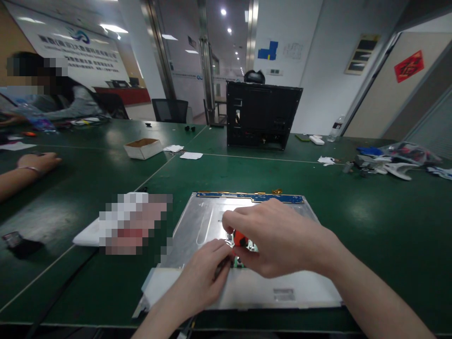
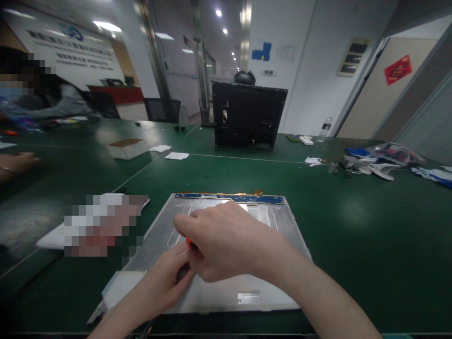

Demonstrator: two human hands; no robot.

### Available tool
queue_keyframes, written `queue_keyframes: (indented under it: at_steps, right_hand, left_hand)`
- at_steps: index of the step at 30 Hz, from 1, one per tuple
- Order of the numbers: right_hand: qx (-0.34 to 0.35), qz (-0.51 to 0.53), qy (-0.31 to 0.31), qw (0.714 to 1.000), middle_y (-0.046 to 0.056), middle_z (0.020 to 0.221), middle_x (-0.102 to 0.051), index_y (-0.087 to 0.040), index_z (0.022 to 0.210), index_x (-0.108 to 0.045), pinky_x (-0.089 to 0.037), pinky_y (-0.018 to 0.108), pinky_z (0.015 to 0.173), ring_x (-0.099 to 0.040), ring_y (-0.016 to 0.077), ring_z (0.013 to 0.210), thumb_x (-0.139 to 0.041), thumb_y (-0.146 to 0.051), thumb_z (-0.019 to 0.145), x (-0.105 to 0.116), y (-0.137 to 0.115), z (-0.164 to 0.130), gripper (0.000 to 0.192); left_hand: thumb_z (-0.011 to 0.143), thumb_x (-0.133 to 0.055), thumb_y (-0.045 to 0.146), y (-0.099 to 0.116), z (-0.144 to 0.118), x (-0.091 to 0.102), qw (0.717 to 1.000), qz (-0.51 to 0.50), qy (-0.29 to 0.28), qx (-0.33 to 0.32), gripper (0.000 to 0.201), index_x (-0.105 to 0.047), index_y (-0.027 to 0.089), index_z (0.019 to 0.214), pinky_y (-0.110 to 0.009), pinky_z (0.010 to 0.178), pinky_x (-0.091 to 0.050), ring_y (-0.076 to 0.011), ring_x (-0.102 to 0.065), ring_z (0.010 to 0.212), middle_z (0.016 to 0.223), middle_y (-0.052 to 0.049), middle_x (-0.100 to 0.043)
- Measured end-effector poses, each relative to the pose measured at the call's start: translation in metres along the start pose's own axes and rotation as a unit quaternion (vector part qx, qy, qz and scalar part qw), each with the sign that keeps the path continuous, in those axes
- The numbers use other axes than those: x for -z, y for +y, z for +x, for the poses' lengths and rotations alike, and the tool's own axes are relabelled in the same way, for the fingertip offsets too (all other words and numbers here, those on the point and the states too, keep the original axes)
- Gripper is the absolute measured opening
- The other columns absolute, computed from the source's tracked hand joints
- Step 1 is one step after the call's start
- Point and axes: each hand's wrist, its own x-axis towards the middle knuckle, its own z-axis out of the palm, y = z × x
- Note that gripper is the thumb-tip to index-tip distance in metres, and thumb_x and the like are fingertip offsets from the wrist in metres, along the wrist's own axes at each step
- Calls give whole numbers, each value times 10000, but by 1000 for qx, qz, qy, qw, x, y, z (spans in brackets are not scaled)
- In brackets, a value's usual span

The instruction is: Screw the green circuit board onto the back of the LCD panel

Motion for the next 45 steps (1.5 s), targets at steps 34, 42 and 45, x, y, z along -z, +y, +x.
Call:
queue_keyframes:
  at_steps: [34,42,45]
  right_hand:
    - [-42,-11,-15,999,15,782,-693,-194,938,-588,-237,261,511,-563,132,623,-559,-284,871,-1,9,8,116]
    - [-6,35,-20,999,47,955,-691,-184,1039,-542,-319,257,582,-601,152,741,-549,-189,830,0,12,6,210]
    - [-6,34,-27,999,27,858,-691,-193,955,-567,-303,248,569,-594,142,709,-567,-276,874,1,11,7,116]
  left_hand:
    - [826,-397,70,1,0,1,1000,12,-20,7,191,-542,194,825,-278,678,-413,-190,-548,787,837,-35,-594]
    - [842,-401,73,-3,-1,-2,1000,8,-23,10,198,-557,194,851,-284,700,-423,-188,-553,799,854,-39,-596]
    - [834,-411,66,-3,-2,-3,1000,7,-9,5,197,-555,200,843,-280,700,-424,-186,-562,804,856,-33,-609]
